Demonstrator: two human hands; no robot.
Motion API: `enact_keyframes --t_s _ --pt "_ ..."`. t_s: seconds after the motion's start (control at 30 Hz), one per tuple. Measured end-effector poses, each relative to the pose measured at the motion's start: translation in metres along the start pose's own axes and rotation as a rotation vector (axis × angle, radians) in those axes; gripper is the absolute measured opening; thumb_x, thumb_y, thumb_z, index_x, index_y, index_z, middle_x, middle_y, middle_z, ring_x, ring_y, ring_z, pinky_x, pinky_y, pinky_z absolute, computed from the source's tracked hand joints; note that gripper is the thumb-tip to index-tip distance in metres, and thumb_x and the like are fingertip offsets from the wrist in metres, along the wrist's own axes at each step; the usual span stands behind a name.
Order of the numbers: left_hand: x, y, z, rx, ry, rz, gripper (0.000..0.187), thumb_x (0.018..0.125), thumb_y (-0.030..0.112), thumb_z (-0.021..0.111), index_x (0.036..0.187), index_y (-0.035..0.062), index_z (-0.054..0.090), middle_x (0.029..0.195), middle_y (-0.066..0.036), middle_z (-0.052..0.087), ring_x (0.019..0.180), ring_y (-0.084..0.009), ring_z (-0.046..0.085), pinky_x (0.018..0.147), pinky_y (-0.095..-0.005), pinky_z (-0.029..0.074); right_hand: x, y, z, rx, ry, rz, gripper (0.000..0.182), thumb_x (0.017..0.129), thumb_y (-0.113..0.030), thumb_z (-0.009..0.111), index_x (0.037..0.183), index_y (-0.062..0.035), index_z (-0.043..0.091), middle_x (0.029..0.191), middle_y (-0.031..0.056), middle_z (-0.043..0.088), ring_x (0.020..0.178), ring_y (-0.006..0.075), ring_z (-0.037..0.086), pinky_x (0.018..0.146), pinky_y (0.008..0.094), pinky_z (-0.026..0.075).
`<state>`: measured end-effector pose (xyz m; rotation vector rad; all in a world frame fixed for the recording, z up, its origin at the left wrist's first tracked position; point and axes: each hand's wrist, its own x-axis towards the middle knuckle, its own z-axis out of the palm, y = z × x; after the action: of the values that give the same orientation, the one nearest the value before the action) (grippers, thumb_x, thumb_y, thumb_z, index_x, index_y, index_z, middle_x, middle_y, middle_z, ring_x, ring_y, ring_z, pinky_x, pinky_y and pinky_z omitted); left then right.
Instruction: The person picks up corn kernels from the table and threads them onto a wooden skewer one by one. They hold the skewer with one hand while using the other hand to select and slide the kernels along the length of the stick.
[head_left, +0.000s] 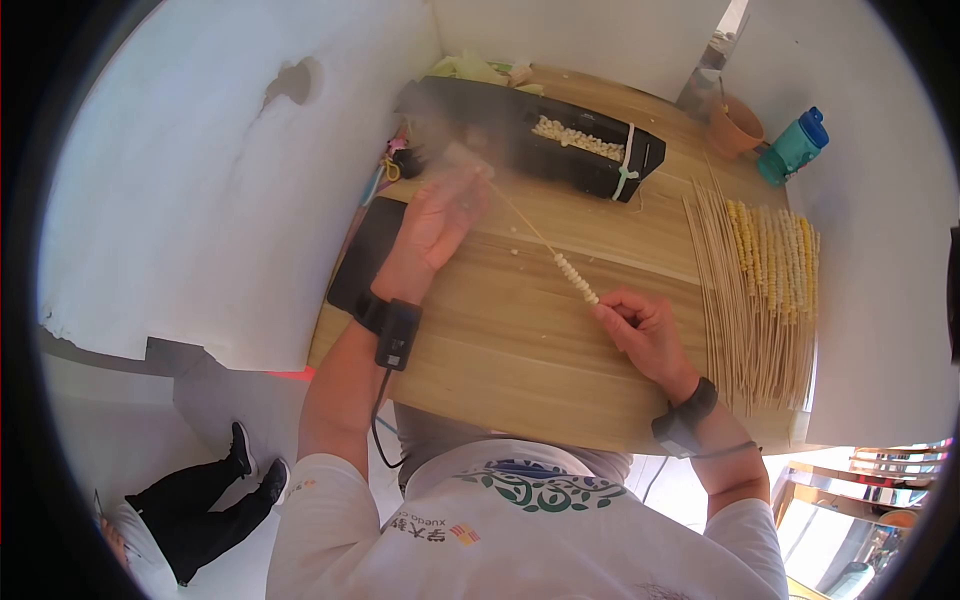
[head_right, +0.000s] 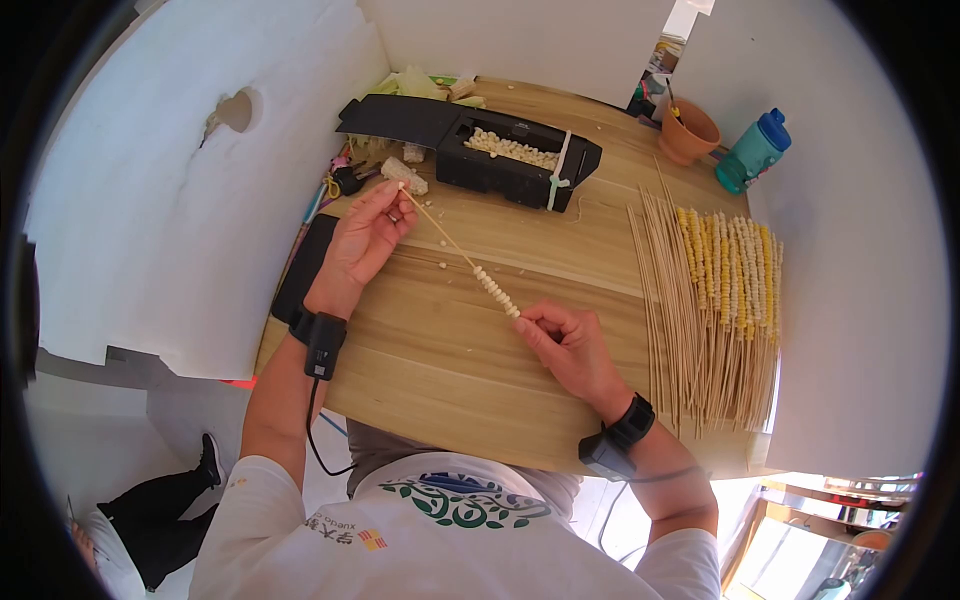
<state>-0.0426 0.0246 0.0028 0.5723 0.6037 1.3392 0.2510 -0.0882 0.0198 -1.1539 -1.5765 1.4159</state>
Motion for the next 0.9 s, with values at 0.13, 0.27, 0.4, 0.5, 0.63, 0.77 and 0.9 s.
enact_keyframes --t_s 0.13,0.27,0.4,0.5,0.63,0.77,0.9 --pt "0.0009 -0.0001 0.0005 0.045 -0.02 0.038 0.018 0.093 0.009 0.061 0.107 -0.0022 0.064 0.091 -0.005 0.064 0.08 -0.0113 0.059 0.077 -0.0271 0.052 -0.0002 -0.0011 0.0002 -0.008 0.004 0.001 0.013 0.095 -0.012 0.062 0.091 -0.0002 0.064 0.065 -0.0101 0.043 0.058 -0.0009 0.031 0.048 0.0191 0.023" --pt "0.0007 -0.0033 0.0018 0.076 0.002 0.096 0.017 0.093 0.008 0.062 0.107 -0.0017 0.065 0.091 -0.005 0.065 0.08 -0.0115 0.061 0.076 -0.0261 0.052 0.0 -0.0001 0.0008 -0.004 0.01 -0.004 0.013 0.095 -0.012 0.062 0.09 -0.0003 0.064 0.065 -0.01 0.042 0.058 -0.0007 0.031 0.048 0.0192 0.023" --pt "0.0011 -0.0052 0.0027 0.066 0.003 0.095 0.018 0.093 0.009 0.062 0.107 -0.001 0.065 0.092 -0.006 0.066 0.08 -0.0112 0.061 0.076 -0.0254 0.052 0.0002 0.0017 -0.0001 -0.037 0.013 -0.022 0.013 0.095 -0.012 0.062 0.09 -0.0004 0.064 0.064 -0.0098 0.041 0.058 -0.0003 0.031 0.048 0.0197 0.023" --pt "-0.0002 -0.0043 0.0035 0.068 -0.014 0.09 0.017 0.093 0.01 0.062 0.107 -0.0006 0.066 0.093 -0.006 0.066 0.081 -0.011 0.062 0.076 -0.0253 0.053 0.0002 0.0017 0.0003 -0.043 0.016 -0.028 0.013 0.095 -0.012 0.061 0.09 -0.0003 0.063 0.064 -0.0097 0.041 0.058 -0.0001 0.03 0.048 0.0199 0.023" --pt "-0.0003 -0.0063 0.0037 0.06 -0.005 0.082 0.018 0.094 0.01 0.062 0.107 -0.0003 0.066 0.094 -0.006 0.067 0.081 -0.0108 0.063 0.076 -0.0252 0.053 0.0001 -0.0004 0.0006 -0.044 0.021 -0.034 0.013 0.095 -0.012 0.061 0.09 0.0 0.063 0.064 -0.0096 0.041 0.058 0.0001 0.03 0.048 0.0202 0.023" --pt "-0.0004 -0.008 0.0039 0.046 0.002 0.063 0.018 0.094 0.012 0.061 0.108 -0.0001 0.065 0.095 -0.006 0.067 0.082 -0.0108 0.063 0.076 -0.0252 0.053 -0.0002 -0.001 0.0005 -0.042 0.021 -0.029 0.014 0.095 -0.012 0.062 0.09 0.0001 0.063 0.064 -0.0096 0.041 0.058 0.0002 0.03 0.048 0.0203 0.023" --pt "-0.0018 -0.0091 0.0059 0.05 0.016 0.05 0.019 0.094 0.012 0.061 0.108 0.0001 0.065 0.096 -0.007 0.067 0.082 -0.0109 0.063 0.077 -0.0254 0.053 -0.0001 -0.0002 0.0005 -0.057 0.024 -0.016 0.014 0.095 -0.012 0.062 0.09 0.0003 0.063 0.063 -0.0096 0.041 0.057 0.0004 0.03 0.048 0.0204 0.023"
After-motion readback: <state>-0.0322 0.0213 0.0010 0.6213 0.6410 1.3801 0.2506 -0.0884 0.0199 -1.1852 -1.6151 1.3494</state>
